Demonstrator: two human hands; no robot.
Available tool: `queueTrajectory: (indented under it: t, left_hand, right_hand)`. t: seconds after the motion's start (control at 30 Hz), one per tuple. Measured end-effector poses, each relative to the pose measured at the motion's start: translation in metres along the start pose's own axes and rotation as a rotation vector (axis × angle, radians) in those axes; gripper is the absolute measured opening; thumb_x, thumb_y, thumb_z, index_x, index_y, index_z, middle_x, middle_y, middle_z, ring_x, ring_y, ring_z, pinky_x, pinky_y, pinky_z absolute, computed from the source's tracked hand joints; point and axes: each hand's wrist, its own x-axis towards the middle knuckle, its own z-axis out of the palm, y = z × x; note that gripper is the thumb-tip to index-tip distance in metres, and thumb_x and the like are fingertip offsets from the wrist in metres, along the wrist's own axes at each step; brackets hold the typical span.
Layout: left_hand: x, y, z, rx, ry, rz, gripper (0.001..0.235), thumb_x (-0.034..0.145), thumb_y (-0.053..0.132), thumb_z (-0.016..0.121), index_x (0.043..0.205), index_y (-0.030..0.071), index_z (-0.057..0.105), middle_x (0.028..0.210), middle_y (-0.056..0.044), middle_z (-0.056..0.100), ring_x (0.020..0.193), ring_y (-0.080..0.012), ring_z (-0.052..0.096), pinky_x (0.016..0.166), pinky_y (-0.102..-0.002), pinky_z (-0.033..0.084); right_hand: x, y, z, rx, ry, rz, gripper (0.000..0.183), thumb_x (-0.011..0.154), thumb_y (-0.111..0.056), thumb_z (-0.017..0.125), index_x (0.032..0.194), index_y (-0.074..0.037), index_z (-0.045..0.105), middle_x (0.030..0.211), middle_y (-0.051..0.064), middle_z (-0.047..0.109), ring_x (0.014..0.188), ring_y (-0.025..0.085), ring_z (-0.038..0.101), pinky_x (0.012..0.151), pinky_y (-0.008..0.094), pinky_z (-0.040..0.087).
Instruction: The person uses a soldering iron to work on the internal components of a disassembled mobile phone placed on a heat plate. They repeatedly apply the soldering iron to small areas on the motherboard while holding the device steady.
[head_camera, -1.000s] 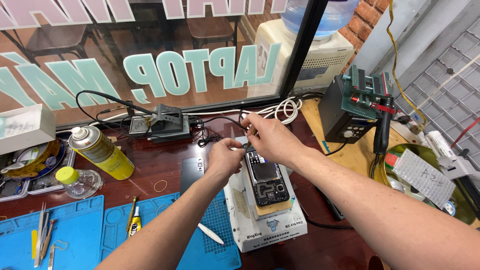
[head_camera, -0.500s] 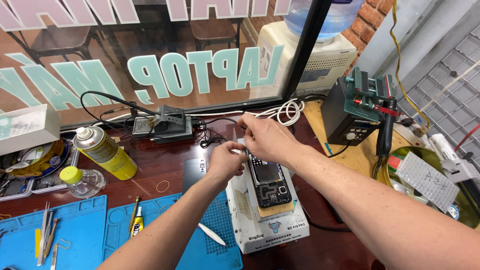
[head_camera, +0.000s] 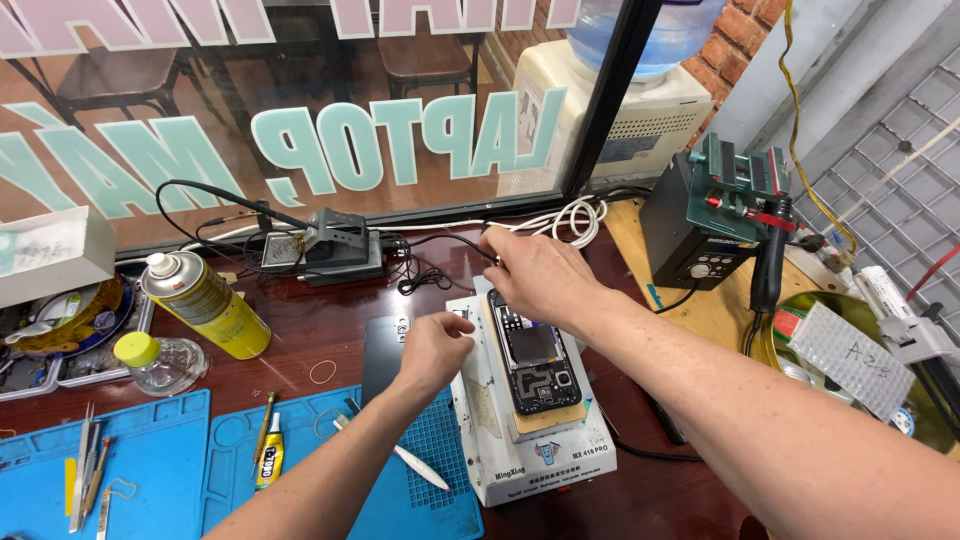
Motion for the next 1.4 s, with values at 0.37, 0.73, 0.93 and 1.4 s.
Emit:
queueTrajectory:
  t: [0.37, 0.73, 0.93, 1.4]
  left_hand:
    - [-0.003, 0.008, 0.012, 0.211, 0.016, 0.050, 0.021, 0.078, 0.018, 0.073, 0.095, 0.016, 0.084, 0.088, -0.015, 0.079, 0.084, -0.0298, 0.076, 0.087, -0.040, 0.059]
    - [-0.017, 0.012, 0.018, 0.258, 0.063, 0.201, 0.012, 0.085, 0.013, 0.066, 0.090, 0.007, 0.075, 0.099, -0.019, 0.071, 0.092, -0.0425, 0.069, 0.083, -0.053, 0.054]
    - [-0.019, 0.010, 0.008, 0.122, 0.094, 0.127, 0.015, 0.082, 0.012, 0.066, 0.084, -0.002, 0.071, 0.090, -0.022, 0.074, 0.084, -0.0351, 0.074, 0.081, -0.046, 0.057]
    - [-0.005, 0.031, -0.030, -0.928, -0.138, -0.212, 0.022, 0.086, 0.001, 0.073, 0.105, 0.003, 0.062, 0.091, -0.010, 0.072, 0.077, -0.0208, 0.073, 0.069, -0.032, 0.063]
  right_hand:
    - [0.002, 0.010, 0.000, 0.089, 0.035, -0.033, 0.030, 0.091, -0.025, 0.067, 0.118, -0.013, 0.063, 0.098, 0.013, 0.076, 0.095, 0.033, 0.072, 0.083, 0.046, 0.056]
    - [0.000, -0.001, 0.000, 0.041, 0.040, -0.013, 0.029, 0.092, -0.023, 0.064, 0.119, -0.012, 0.063, 0.097, 0.014, 0.075, 0.094, 0.035, 0.071, 0.081, 0.048, 0.055]
    - [-0.002, -0.002, 0.000, -0.019, 0.018, 0.008, 0.026, 0.096, -0.024, 0.062, 0.118, -0.010, 0.062, 0.092, 0.013, 0.075, 0.094, 0.035, 0.072, 0.083, 0.048, 0.055]
    - [-0.010, 0.011, 0.015, 0.284, 0.239, -0.110, 0.029, 0.093, -0.010, 0.063, 0.123, -0.009, 0.062, 0.093, 0.018, 0.074, 0.090, 0.036, 0.073, 0.075, 0.046, 0.058]
